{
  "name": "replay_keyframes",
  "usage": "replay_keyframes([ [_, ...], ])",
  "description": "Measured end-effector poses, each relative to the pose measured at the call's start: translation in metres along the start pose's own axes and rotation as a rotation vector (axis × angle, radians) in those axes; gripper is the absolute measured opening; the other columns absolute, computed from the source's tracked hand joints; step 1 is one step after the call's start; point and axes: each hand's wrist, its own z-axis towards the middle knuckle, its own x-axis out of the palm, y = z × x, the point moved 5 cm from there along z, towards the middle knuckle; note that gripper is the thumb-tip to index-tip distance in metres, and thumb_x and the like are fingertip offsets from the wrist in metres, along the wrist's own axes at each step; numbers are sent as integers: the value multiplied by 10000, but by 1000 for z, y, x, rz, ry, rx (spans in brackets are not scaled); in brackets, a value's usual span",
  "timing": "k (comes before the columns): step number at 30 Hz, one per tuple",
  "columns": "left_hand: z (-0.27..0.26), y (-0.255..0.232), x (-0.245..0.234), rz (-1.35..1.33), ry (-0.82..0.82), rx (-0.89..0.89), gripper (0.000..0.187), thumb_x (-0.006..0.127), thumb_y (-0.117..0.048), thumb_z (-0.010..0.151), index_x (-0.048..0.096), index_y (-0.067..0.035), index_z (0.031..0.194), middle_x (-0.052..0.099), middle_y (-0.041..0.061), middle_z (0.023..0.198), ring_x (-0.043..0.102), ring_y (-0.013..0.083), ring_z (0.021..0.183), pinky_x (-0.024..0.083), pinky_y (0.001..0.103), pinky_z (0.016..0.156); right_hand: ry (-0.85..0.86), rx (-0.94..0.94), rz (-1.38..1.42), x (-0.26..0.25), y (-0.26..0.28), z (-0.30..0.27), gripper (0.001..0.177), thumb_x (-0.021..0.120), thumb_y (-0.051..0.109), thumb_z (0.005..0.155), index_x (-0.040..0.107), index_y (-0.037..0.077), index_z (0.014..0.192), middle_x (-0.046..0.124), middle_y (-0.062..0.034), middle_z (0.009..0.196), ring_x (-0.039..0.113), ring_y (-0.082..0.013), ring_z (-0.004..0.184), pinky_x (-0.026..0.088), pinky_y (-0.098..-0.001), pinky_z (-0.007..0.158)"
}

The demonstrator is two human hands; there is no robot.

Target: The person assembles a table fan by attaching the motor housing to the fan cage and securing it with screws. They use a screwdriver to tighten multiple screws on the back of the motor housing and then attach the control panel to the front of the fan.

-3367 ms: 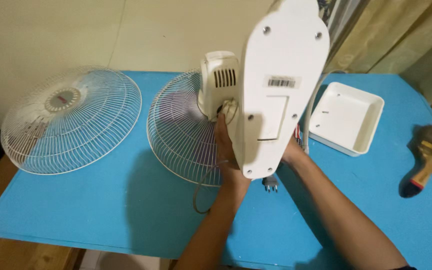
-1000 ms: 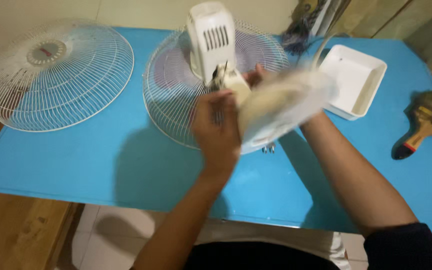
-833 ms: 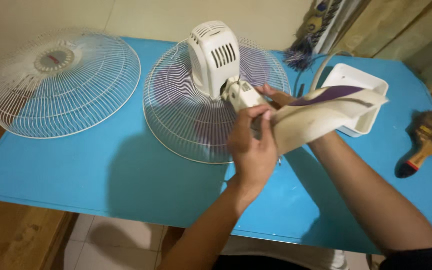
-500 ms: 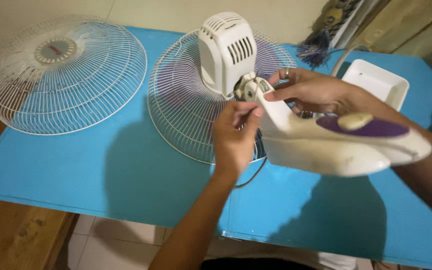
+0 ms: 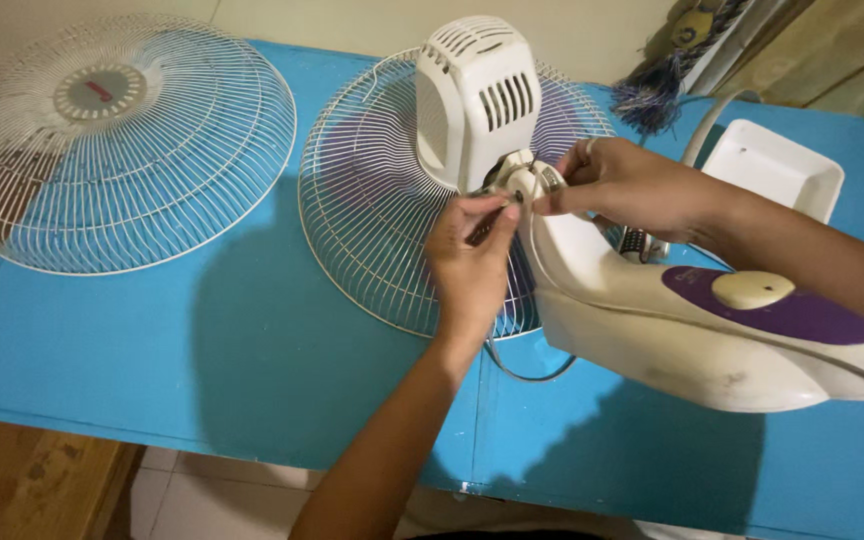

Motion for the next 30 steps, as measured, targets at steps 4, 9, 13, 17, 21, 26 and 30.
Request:
replay_keyframes([
  [4, -1, 0, 8, 79, -22, 43, 97, 751, -10, 942, 678, 8, 1004, 770, 117, 1105, 748, 146, 976, 631, 293, 870, -9, 4, 40, 1, -8, 0, 417, 794, 261, 809, 642, -19, 1077, 658, -21, 870, 570, -87, 738, 435, -253, 583],
  [9, -1, 1, 6, 116, -46, 16, 113, 757, -15, 952, 742, -7, 1063, 784, 116, 1126, 736, 141, 958, 612, 288, 855, -21, -3, 121, 3, -11, 0, 386, 790, 214, 801, 651, -20, 1075, 680, -16, 888, 599, -74, 755, 453, -229, 610],
  [13, -3, -10, 5, 70, -9, 117, 144, 736, -39, 976, 723, -31, 1119, 754, 87, 1168, 729, 125, 1059, 614, 275, 915, -13, -22, 167, 4, -10, 1, 376, 786, 191, 802, 642, -25, 1074, 705, -40, 904, 631, -93, 776, 489, -239, 646],
  [17, -4, -19, 2, 278, -11, 185, 145, 755, -39, 961, 746, -32, 1105, 746, 89, 1119, 724, 141, 1023, 588, 278, 913, -10, -30, 164, 5, -11, 1, 376, 785, 194, 813, 647, -31, 1081, 711, -54, 921, 635, -109, 805, 491, -254, 685],
  [21, -3, -13, 2, 213, -6, 50, 151, 750, -48, 958, 749, -32, 1109, 765, 85, 1083, 724, 138, 956, 585, 269, 865, -12, -41, 120, 4, -12, -1, 374, 784, 216, 830, 657, -31, 1080, 712, -55, 930, 639, -104, 828, 503, -252, 723],
  [26, -2, -5, 2, 140, -1, -52, 144, 706, -45, 998, 725, -17, 1138, 769, 91, 1081, 731, 145, 986, 590, 272, 895, -13, -63, 162, 6, -13, -1, 393, 787, 234, 828, 650, -36, 1080, 723, -69, 939, 653, -112, 833, 513, -257, 733],
  [30, 0, -7, 4, 166, 20, -4, 187, 708, -34, 984, 697, -15, 1170, 770, 92, 1133, 747, 153, 1050, 600, 284, 958, -31, -55, 158, 7, -15, -2, 393, 786, 239, 837, 658, -34, 1089, 721, -84, 944, 640, -119, 836, 496, -268, 722],
])
